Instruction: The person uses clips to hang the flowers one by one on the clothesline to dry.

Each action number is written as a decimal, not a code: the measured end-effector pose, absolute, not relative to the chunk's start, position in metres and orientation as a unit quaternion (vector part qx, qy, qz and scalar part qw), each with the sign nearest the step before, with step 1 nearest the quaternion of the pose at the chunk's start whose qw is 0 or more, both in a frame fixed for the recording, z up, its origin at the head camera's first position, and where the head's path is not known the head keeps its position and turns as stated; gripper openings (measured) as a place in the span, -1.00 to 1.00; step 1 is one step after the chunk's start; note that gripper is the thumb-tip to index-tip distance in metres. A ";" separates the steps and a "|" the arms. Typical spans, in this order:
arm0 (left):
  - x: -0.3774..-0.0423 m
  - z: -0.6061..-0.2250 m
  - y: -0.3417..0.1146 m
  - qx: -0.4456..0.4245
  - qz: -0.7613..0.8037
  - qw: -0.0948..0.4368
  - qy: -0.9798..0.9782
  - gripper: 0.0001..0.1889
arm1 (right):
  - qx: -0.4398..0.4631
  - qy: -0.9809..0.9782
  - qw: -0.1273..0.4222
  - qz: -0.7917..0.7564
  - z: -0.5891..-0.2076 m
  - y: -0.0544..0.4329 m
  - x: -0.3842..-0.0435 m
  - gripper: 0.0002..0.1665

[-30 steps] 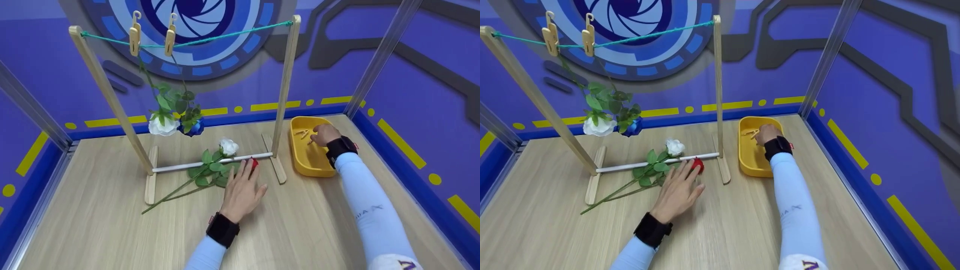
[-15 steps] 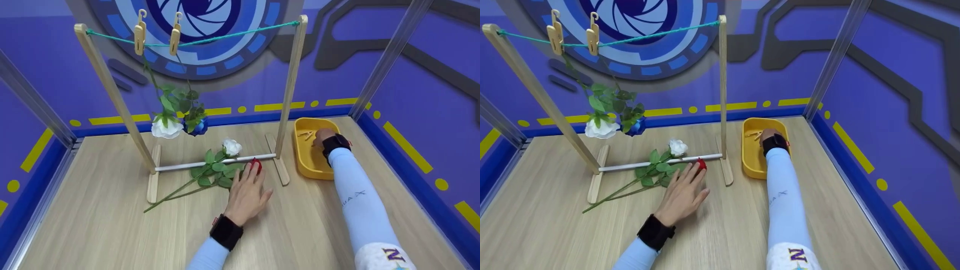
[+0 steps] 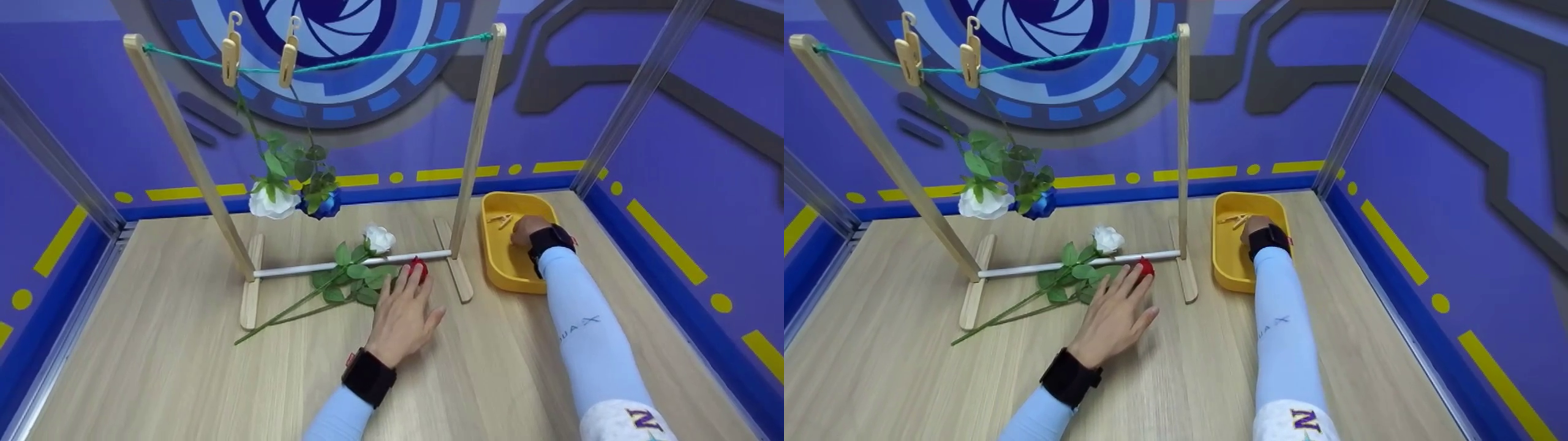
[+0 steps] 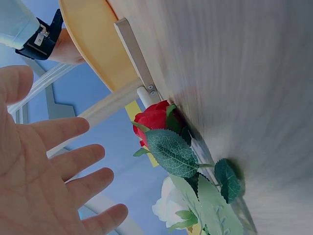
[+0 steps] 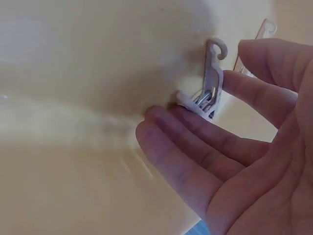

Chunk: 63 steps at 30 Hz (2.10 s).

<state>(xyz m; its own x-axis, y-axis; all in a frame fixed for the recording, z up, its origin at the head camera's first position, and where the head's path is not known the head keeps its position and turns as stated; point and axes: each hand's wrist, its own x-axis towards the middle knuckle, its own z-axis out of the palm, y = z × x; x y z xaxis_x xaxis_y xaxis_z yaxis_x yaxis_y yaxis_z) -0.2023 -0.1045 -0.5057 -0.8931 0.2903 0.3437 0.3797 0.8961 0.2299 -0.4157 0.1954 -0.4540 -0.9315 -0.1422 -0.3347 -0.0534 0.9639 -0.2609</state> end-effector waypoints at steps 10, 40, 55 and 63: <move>-0.201 -0.501 -0.105 -0.174 -0.152 0.156 -0.960 -0.36 | -0.044 0.967 0.167 -0.186 -0.434 0.197 -0.397 -0.54; -0.198 -0.489 -0.116 -0.213 -0.208 0.187 -0.936 -0.40 | -0.247 0.879 0.071 -0.403 -0.425 0.163 -0.283 -0.75; -0.202 -0.489 -0.116 -0.238 -0.202 0.243 -0.918 -0.43 | -0.345 0.804 0.118 -0.469 -0.448 0.113 -0.257 -0.68; -0.203 -0.489 -0.116 -0.260 -0.198 0.262 -0.908 -0.52 | -0.365 0.790 0.107 -0.480 -0.455 0.103 -0.251 -0.70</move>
<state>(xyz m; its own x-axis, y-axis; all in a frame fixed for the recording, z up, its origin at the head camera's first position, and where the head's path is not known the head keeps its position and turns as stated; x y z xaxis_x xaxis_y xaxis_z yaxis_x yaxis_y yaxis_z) -0.2028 -0.1164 -0.4888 -0.7280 0.3679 0.5785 0.5756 0.7864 0.2242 -0.2508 0.1029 -0.4548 -0.7108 -0.6798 0.1807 -0.4737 0.2727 -0.8374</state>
